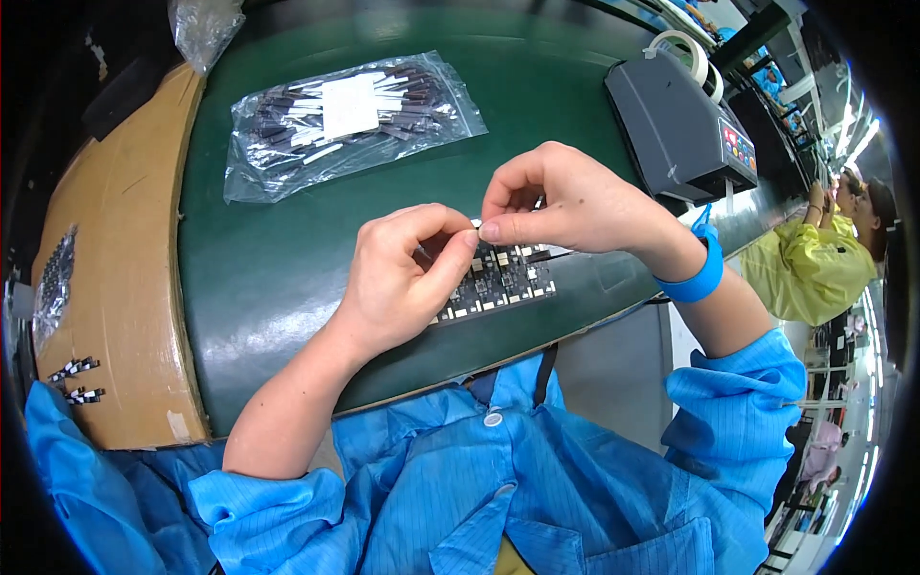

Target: The person assembles small electronic components onto a PCB strip by hand.

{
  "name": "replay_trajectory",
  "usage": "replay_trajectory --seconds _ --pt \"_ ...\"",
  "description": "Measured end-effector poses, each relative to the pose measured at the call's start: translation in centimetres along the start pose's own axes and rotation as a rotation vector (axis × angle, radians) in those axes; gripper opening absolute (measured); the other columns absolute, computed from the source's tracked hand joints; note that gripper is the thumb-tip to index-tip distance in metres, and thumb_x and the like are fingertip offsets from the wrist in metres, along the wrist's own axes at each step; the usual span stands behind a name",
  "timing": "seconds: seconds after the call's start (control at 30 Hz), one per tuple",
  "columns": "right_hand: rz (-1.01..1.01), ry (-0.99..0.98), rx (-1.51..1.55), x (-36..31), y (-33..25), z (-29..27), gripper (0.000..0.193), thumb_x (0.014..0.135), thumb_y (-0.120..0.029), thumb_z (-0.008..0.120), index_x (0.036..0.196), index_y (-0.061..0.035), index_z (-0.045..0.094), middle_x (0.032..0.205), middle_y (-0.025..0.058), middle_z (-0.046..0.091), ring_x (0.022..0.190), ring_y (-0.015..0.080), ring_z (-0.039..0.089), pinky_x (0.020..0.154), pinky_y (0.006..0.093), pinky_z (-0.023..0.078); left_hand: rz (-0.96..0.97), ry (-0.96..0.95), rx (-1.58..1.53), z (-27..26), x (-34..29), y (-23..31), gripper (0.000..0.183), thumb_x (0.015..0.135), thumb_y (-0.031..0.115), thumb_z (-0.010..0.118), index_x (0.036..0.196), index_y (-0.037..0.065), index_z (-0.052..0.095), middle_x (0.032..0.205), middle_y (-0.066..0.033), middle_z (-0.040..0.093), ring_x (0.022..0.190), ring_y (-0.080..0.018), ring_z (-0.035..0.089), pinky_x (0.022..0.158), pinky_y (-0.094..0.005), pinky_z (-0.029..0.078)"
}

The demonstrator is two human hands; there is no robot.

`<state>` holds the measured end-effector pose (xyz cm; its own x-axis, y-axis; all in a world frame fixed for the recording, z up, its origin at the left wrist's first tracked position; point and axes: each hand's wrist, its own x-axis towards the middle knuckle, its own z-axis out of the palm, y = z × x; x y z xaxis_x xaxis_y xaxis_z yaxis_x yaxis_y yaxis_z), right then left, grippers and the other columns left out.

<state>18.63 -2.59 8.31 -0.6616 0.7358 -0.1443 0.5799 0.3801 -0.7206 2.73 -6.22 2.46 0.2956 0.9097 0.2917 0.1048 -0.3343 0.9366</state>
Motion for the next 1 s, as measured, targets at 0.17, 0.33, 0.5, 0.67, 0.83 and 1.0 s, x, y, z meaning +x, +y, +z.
replay_trajectory --seconds 0.17,0.33,0.5,0.67,0.83,1.0 --pt "0.058 -0.009 -0.039 -0.1 -0.2 0.1 0.018 0.067 -0.016 0.057 0.067 0.0012 0.053 0.06 0.0047 0.051 0.056 0.009 0.047 0.049 0.0201 0.038 -0.013 0.007 -0.005 0.5 -0.4 -0.5 0.007 0.067 0.005 0.05 0.068 -0.002 0.053 0.057 -0.0084 0.051 0.048 -0.0139 0.049 0.043 -0.0236 0.038" --pt "0.249 -0.088 -0.041 -0.7 1.5 0.2 0.017 0.065 -0.017 0.059 0.067 -0.0006 0.055 0.066 0.0054 0.046 0.06 0.0117 0.046 0.053 0.0226 0.038 0.3 -0.051 0.693 1.3 -1.9 -0.4 0.017 0.063 0.019 0.056 0.067 0.003 0.052 0.061 -0.0059 0.048 0.063 -0.0211 0.047 0.061 -0.0346 0.038" --pt "0.388 -0.176 -0.007 -1.0 2.8 1.2 0.016 0.063 -0.018 0.059 0.067 -0.0019 0.057 0.067 0.0063 0.044 0.06 0.0124 0.046 0.054 0.0228 0.037 0.252 -0.25 1.011 2.5 -3.8 0.4 0.037 0.061 0.029 0.057 0.087 0.004 0.049 0.085 -0.0083 0.047 0.082 -0.0216 0.044 0.078 -0.0429 0.031" --pt "0.4 -0.186 -0.076 -0.4 3.1 1.4 0.016 0.061 -0.019 0.06 0.065 -0.0036 0.058 0.062 0.0044 0.04 0.058 0.0122 0.041 0.051 0.0232 0.033 0.272 -0.245 1.033 2.9 -4.0 -0.5 0.044 0.062 0.031 0.056 0.095 0.005 0.047 0.091 -0.0108 0.044 0.086 -0.0226 0.042 0.076 -0.0451 0.031" --pt "0.399 -0.18 -0.067 -0.3 3.0 1.4 0.016 0.061 -0.019 0.06 0.065 -0.0034 0.058 0.061 0.0035 0.038 0.058 0.0123 0.04 0.05 0.0233 0.032 0.276 -0.258 1.047 2.9 -4.1 -0.6 0.043 0.064 0.031 0.053 0.097 0.005 0.047 0.092 -0.012 0.044 0.088 -0.024 0.041 0.077 -0.0457 0.03" --pt "0.46 -0.15 -0.122 0.0 2.6 1.7 0.016 0.061 -0.017 0.061 0.062 -0.0024 0.057 0.062 0.0049 0.039 0.057 0.0136 0.041 0.049 0.0238 0.033 0.283 -0.248 1.042 2.9 -4.2 -0.7 0.043 0.065 0.032 0.052 0.098 0.004 0.047 0.093 -0.0127 0.044 0.088 -0.0249 0.041 0.077 -0.0457 0.029"
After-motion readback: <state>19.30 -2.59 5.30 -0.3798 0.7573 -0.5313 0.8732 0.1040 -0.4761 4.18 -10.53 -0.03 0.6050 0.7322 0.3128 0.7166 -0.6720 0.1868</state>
